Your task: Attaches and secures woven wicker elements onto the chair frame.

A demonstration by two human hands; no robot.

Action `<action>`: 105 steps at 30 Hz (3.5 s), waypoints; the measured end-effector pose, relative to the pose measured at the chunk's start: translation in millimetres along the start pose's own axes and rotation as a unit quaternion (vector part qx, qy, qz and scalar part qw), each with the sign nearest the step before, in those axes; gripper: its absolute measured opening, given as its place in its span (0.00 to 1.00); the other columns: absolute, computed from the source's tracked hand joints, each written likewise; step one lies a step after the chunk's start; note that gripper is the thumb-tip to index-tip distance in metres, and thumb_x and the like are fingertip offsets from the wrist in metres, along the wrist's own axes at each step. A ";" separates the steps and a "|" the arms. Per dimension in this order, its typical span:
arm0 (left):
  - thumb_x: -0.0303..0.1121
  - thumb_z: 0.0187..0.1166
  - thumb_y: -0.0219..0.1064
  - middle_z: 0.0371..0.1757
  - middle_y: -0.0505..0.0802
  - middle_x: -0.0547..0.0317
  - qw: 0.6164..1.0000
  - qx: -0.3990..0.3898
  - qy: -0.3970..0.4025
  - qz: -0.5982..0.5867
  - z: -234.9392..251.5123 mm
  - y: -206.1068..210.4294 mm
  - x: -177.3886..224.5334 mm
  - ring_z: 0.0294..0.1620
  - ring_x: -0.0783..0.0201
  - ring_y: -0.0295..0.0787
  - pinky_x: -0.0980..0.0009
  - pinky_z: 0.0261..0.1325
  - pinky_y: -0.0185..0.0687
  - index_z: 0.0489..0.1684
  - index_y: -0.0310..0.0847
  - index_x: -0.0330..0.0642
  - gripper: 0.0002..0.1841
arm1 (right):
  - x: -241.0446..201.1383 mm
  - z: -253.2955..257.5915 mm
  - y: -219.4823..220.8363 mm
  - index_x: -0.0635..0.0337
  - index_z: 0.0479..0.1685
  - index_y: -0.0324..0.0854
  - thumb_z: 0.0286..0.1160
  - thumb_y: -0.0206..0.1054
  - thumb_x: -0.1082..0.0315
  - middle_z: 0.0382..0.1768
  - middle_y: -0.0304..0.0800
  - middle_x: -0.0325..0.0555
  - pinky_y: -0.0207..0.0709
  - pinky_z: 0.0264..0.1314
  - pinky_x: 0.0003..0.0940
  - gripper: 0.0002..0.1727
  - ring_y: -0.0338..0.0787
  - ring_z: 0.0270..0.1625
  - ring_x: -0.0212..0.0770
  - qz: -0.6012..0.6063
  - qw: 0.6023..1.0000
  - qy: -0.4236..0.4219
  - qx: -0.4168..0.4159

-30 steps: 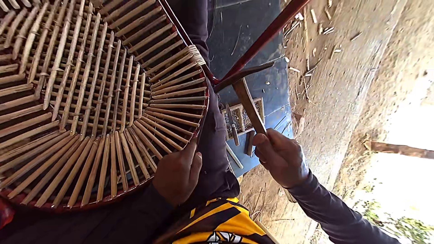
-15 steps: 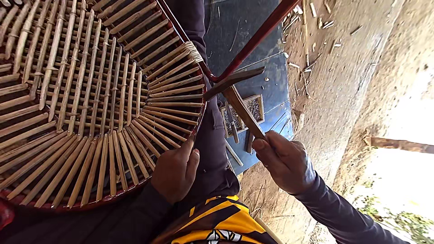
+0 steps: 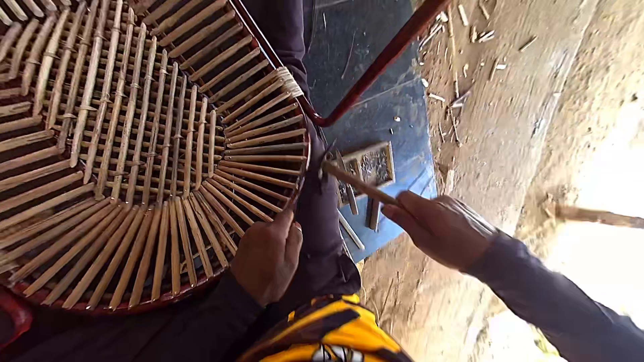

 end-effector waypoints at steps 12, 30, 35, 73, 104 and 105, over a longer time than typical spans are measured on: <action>0.41 0.89 0.49 0.19 0.85 0.62 0.988 0.095 0.097 0.071 7.2 4.2 33.5 0.17 0.61 0.82 0.58 0.20 0.81 0.70 0.81 0.35 0.24 | -1.1 7.2 -8.5 0.52 0.40 0.81 0.92 0.51 0.47 0.15 0.73 0.32 0.67 0.09 0.33 0.22 0.72 0.11 0.32 0.269 0.947 -0.017 0.175; 0.43 0.89 0.50 0.17 0.83 0.62 0.990 0.101 0.023 0.095 24.9 6.0 16.3 0.17 0.61 0.82 0.58 0.21 0.80 0.64 0.84 0.40 0.21 | -20.5 1.8 -21.7 0.49 0.32 0.78 0.90 0.49 0.46 0.10 0.66 0.30 0.60 0.10 0.37 0.23 0.68 0.10 0.32 0.041 0.982 -0.043 0.180; 0.42 0.88 0.50 0.17 0.82 0.61 0.990 0.105 0.021 0.088 25.0 5.4 16.4 0.17 0.59 0.82 0.57 0.19 0.78 0.59 0.84 0.40 0.19 | -36.0 -24.0 -71.7 0.56 0.48 0.77 0.93 0.50 0.48 0.23 0.77 0.38 0.73 0.17 0.37 0.21 0.77 0.19 0.34 0.128 0.941 -0.069 0.304; 0.44 0.93 0.45 0.21 0.87 0.56 0.990 0.109 0.031 0.079 47.4 13.6 28.0 0.21 0.56 0.87 0.54 0.25 0.84 0.78 0.75 0.34 0.27 | -4.8 19.4 -18.1 0.49 0.35 0.79 0.91 0.51 0.46 0.13 0.70 0.30 0.64 0.10 0.31 0.22 0.70 0.11 0.30 0.218 0.956 -0.027 0.195; 0.45 0.94 0.45 0.20 0.86 0.54 0.991 0.095 -0.011 0.090 48.2 11.5 26.7 0.21 0.53 0.87 0.51 0.24 0.83 0.68 0.80 0.38 0.24 | 11.5 38.5 -21.8 0.57 0.35 0.76 0.90 0.49 0.47 0.14 0.74 0.43 0.73 0.18 0.52 0.24 0.81 0.17 0.48 -0.008 0.995 -0.003 0.097; 0.45 0.94 0.45 0.20 0.86 0.54 0.991 0.092 -0.008 0.099 45.9 12.2 26.6 0.21 0.53 0.87 0.51 0.24 0.83 0.67 0.80 0.38 0.24 | 21.6 41.5 -8.3 0.55 0.33 0.75 0.90 0.47 0.43 0.13 0.74 0.43 0.72 0.20 0.55 0.27 0.82 0.18 0.51 -0.036 0.999 0.026 0.028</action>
Point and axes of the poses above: each hand's wrist, its own z-axis towards the middle knuckle, its own y-axis out of the palm, x = y × z, the point moved 9 cm from there along z, towards the middle knuckle
